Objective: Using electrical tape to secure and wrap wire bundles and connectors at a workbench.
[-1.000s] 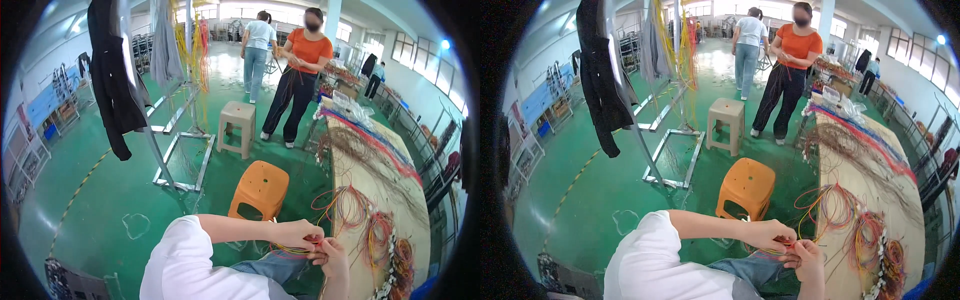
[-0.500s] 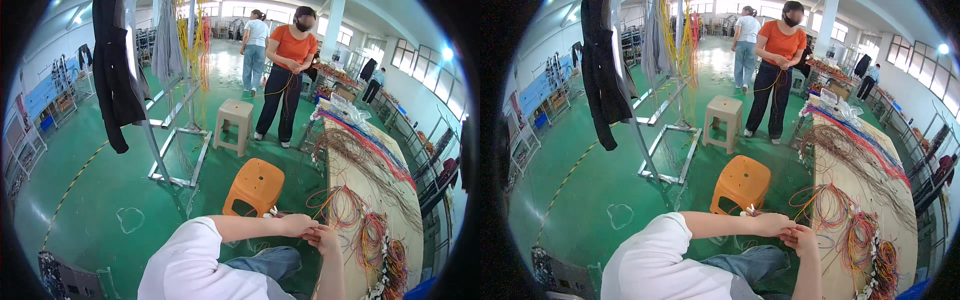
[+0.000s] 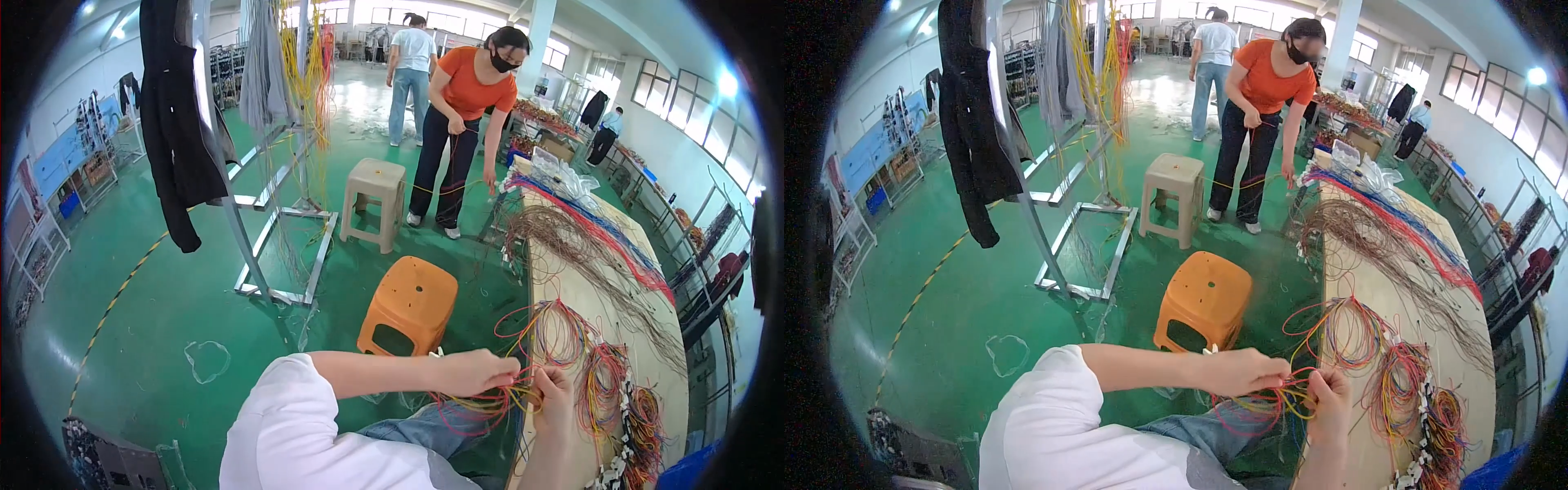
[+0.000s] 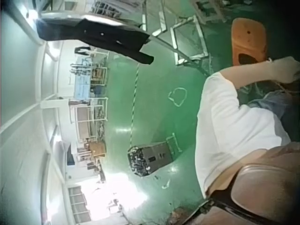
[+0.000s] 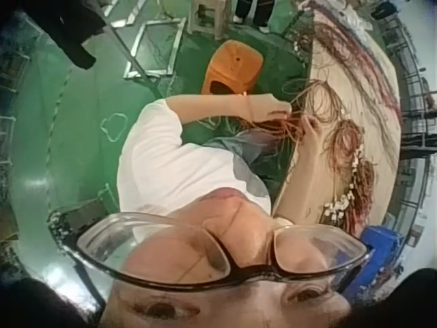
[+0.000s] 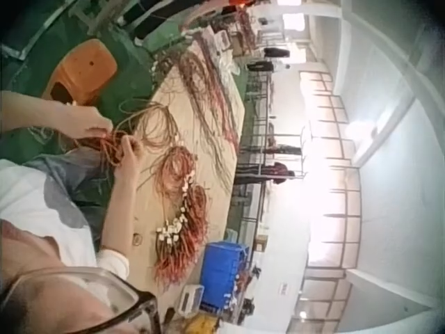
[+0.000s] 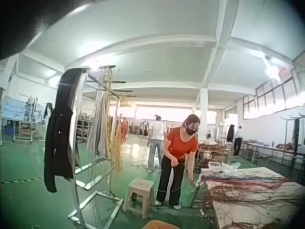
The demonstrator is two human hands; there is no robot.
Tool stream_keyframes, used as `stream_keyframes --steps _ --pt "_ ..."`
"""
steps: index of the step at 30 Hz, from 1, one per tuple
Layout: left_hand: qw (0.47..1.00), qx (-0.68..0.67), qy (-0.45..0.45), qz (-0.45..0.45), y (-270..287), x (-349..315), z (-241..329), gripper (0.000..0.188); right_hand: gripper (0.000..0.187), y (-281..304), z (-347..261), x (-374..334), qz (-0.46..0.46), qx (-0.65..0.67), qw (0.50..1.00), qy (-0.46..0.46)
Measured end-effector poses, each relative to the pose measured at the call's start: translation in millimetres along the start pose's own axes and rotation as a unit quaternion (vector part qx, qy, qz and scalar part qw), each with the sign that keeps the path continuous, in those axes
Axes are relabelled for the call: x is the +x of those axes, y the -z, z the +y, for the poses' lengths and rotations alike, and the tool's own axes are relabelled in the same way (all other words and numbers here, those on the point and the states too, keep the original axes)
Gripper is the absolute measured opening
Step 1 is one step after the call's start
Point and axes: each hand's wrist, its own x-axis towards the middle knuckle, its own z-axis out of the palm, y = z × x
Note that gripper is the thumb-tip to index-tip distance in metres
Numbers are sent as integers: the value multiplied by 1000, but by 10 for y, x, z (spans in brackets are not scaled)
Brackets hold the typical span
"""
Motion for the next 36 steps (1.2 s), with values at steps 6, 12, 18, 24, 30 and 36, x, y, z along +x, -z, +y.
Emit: stream_keyframes --steps 6,12,18,24,30,36 --pt "982 115 112 -96 30 -84 92 35 10 -10 -84 -256 -151 -376 907 115" --pt "992 95 65 -47 46 -94 272 33 15 -105 -186 -403 -31 114 992 43" --pt "945 -241 189 -118 -163 -105 216 27 23 -226 -333 -518 -104 273 956 8" --pt "591 -732 288 -178 -252 -225 331 44 25 -344 -410 -517 -163 297 941 15" --pt "613 -644 263 -375 -336 -111 259 29 31 -229 -652 -808 -228 233 945 -22" --pt "711 -555 322 -288 -195 -158 677 20 34 77 -487 -1369 -136 222 961 87"
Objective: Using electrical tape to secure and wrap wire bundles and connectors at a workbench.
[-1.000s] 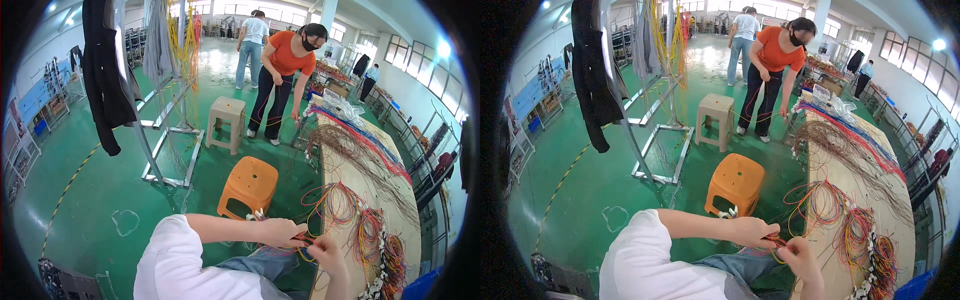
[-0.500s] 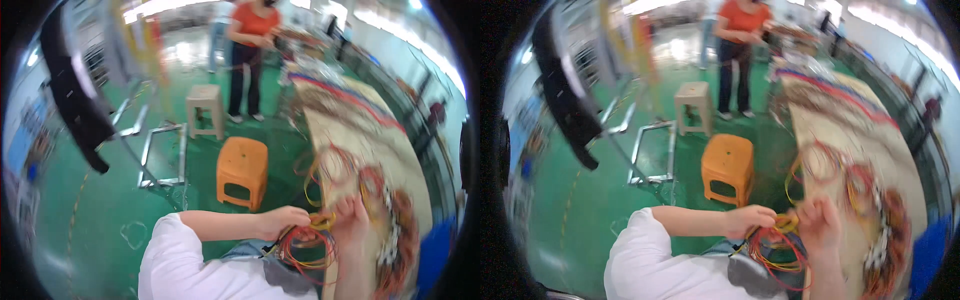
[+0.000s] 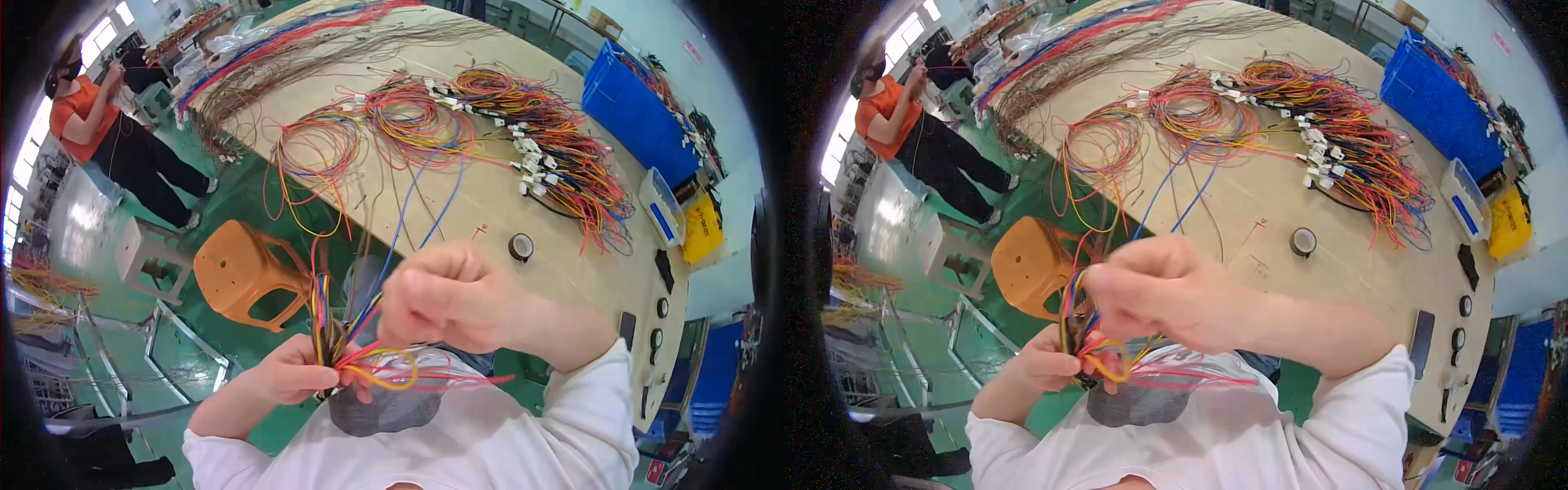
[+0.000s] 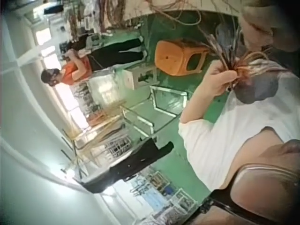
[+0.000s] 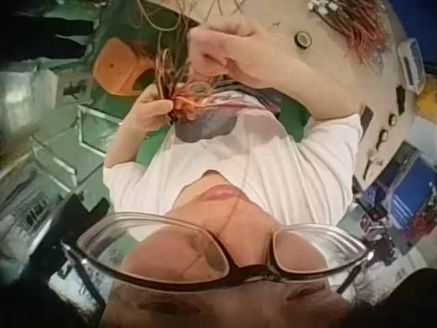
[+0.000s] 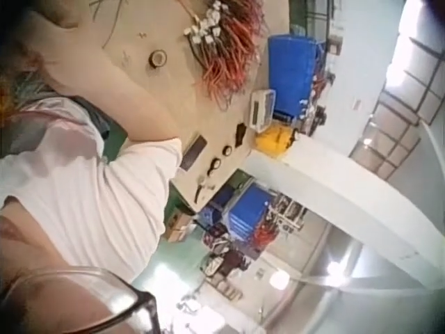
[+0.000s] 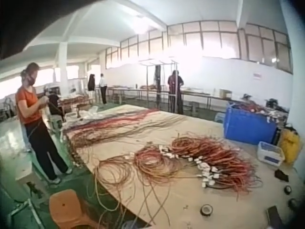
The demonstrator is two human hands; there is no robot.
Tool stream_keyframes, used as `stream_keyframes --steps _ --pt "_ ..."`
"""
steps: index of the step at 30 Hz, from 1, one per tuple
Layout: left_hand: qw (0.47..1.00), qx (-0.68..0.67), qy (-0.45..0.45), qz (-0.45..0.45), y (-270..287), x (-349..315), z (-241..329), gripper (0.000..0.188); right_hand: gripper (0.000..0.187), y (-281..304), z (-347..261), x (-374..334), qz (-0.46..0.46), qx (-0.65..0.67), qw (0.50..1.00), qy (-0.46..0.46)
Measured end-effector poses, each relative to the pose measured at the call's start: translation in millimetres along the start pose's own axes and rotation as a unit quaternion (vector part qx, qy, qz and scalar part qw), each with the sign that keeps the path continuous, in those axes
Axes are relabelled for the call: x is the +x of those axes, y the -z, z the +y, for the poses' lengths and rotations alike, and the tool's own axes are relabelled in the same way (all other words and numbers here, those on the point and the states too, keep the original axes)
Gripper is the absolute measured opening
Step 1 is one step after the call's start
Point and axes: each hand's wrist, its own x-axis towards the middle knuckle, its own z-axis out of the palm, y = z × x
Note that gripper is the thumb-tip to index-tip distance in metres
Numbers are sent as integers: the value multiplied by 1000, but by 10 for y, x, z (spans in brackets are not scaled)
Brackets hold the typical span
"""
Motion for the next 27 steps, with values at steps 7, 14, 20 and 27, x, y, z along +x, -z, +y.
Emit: stream_keyframes --steps 7,14,20,27 --pt "928 182 226 236 353 373 292 8 20 749 692 -192 221 42 973 50" --pt "524 676 -312 414 1155 1960 2301 23 29 1313 681 -1404 507 -614 599 88" --pt "495 739 -364 276 830 4465 2318 35 31 1285 921 -1648 505 -696 507 -65" --pt "420 824 -378 33 418 4746 836 37 36 1377 1018 -1783 562 -645 501 -129"
